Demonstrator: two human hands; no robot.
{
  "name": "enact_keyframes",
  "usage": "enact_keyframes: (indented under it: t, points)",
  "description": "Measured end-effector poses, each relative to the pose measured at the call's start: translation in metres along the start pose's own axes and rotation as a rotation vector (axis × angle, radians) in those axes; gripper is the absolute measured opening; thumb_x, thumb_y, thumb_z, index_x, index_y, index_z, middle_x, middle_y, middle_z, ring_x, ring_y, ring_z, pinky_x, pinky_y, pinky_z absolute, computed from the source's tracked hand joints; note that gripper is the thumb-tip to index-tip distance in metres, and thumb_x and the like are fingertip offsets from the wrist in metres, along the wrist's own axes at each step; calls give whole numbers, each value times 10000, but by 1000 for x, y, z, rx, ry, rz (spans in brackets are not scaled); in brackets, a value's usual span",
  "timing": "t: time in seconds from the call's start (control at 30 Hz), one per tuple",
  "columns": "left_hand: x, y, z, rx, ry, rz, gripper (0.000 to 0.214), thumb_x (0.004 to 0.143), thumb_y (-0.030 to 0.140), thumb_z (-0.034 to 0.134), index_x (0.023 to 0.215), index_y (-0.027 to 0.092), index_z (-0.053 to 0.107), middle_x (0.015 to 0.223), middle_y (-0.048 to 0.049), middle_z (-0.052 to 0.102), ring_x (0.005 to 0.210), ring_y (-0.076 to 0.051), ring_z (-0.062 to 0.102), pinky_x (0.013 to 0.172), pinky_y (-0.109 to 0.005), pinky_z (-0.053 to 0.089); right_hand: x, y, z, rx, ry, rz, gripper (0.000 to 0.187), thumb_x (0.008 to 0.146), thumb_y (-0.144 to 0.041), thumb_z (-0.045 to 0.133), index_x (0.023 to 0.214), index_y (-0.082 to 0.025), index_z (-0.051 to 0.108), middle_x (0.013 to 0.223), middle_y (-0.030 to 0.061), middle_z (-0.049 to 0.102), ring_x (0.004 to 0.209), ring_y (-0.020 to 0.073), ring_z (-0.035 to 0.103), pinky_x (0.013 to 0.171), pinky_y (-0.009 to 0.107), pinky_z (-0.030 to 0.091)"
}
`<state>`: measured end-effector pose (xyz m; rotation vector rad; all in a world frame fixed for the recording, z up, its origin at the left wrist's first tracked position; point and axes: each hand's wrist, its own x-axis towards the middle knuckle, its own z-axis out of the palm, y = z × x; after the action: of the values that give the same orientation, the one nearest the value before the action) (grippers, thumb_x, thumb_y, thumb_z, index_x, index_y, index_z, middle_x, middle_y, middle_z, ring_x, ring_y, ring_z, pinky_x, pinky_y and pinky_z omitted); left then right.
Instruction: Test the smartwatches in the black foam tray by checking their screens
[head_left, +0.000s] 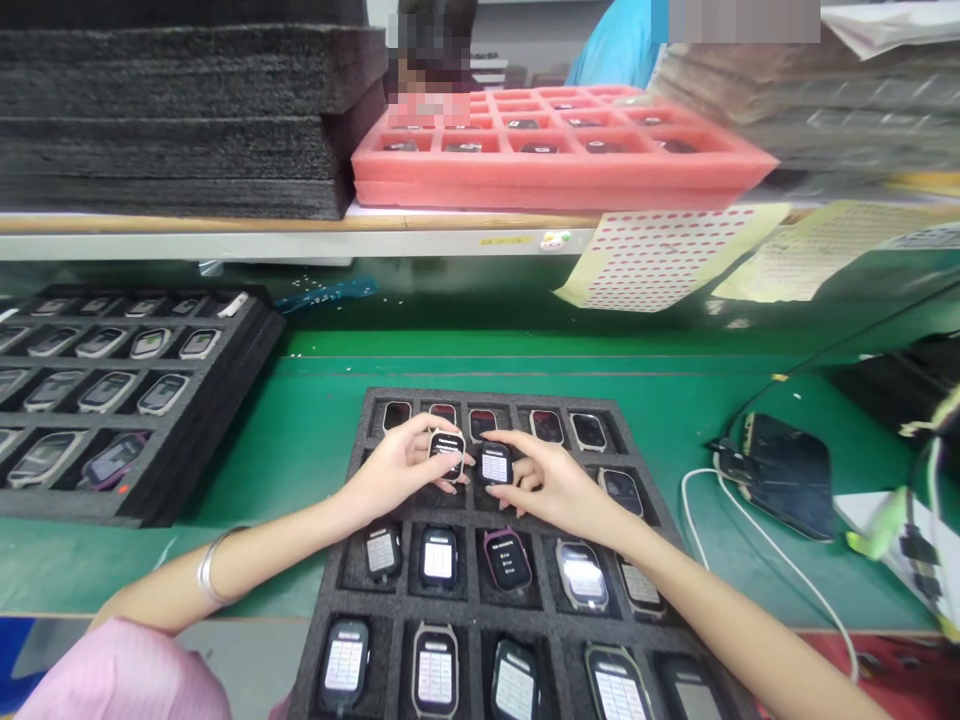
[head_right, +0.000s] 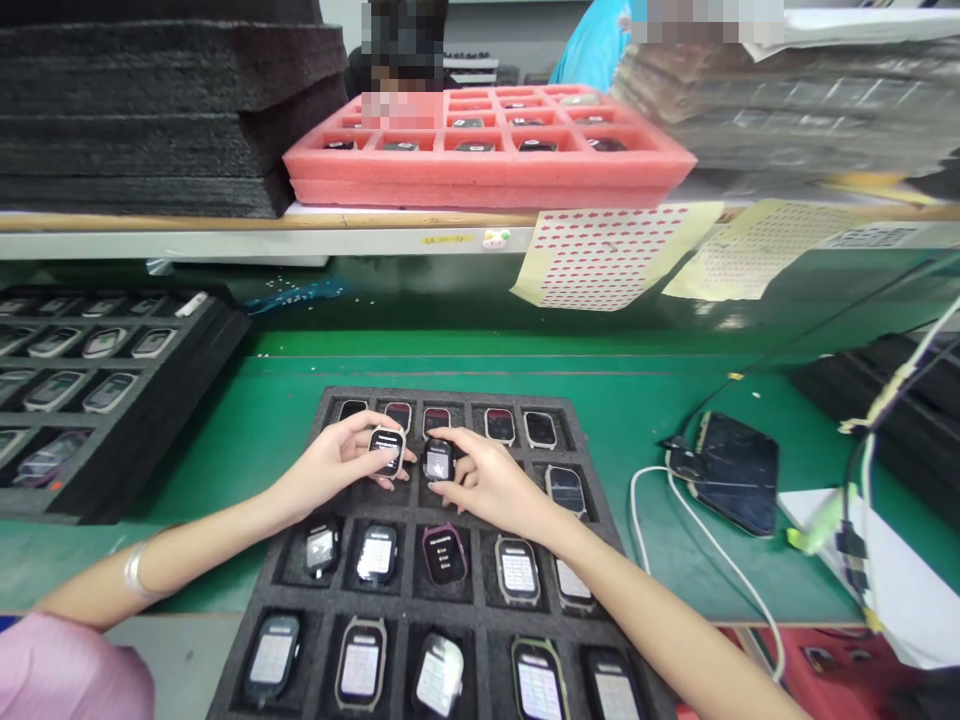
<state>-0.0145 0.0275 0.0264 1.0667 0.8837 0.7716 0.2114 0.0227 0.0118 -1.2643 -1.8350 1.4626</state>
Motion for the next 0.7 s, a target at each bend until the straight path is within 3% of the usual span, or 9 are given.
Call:
enact_keyframes:
  t: [0.17, 0.27, 0.4, 0.53, 0.63, 0.7]
  points:
    - [1, 0, -2, 0, 9, 1, 372, 755, 353, 725, 1002, 148, 536, 879, -99, 730, 748, -196, 704, 650, -302, 567, 4, 3, -3, -405, 77, -182, 526, 747, -295, 751, 1224, -169, 566, 777, 15, 601, 591, 156, 574, 574, 290, 514]
    - [-1, 1, -2, -7, 5, 3, 373, 761, 379, 713, 998, 147, 541, 881, -103, 730, 751, -199, 706, 644, -302, 566, -1, -6, -5, -585, 40, -243, 546, 770, -335, 740, 1264, -198, 551, 1018, 69, 605, 813, 211, 615, 741, 349, 529]
    - [-3, 4, -1, -14, 13, 6, 370, 776, 391, 688, 1013, 148, 540, 894, -104, 723, 766, -205, 704, 648, -308, 566, -13, -17, -17, -666, 38, -262, 596, 824, -439, 679, 1352, -253, 474, 1240, 85, 525, 1100, 250, 555, 922, 371, 469]
    - [-3, 4, -3, 15, -19, 27, 347, 794, 367, 663, 1025, 153, 518, 934, -98, 696, 774, -199, 694, 676, -327, 568, -30, -2, -46, -717, 291, -268, 291, 933, -426, 518, 1104, -215, 623, 1085, 80, 612, 1008, 240, 582, 881, 366, 463]
    - [-5, -3, -9, 184, -64, 58, 449, 747, 279, 714, 1119, 175, 484, 1000, -78, 655, 826, -196, 682, 766, -355, 567, -46, 24, -66, -802, 465, -274, 275, 943, -417, 486, 906, -198, 648, 907, 76, 660, 881, 256, 591, 825, 402, 450]
    - [-6, -12, -13, 403, -76, 140, 508, 747, 233, 703, 1195, 200, 466, 1074, -78, 604, 884, -199, 659, 805, -364, 563, -56, 41, -70, -804, 540, -288, 266, 938, -403, 493, 885, -197, 654, 888, 79, 671, 857, 261, 588, 803, 413, 443]
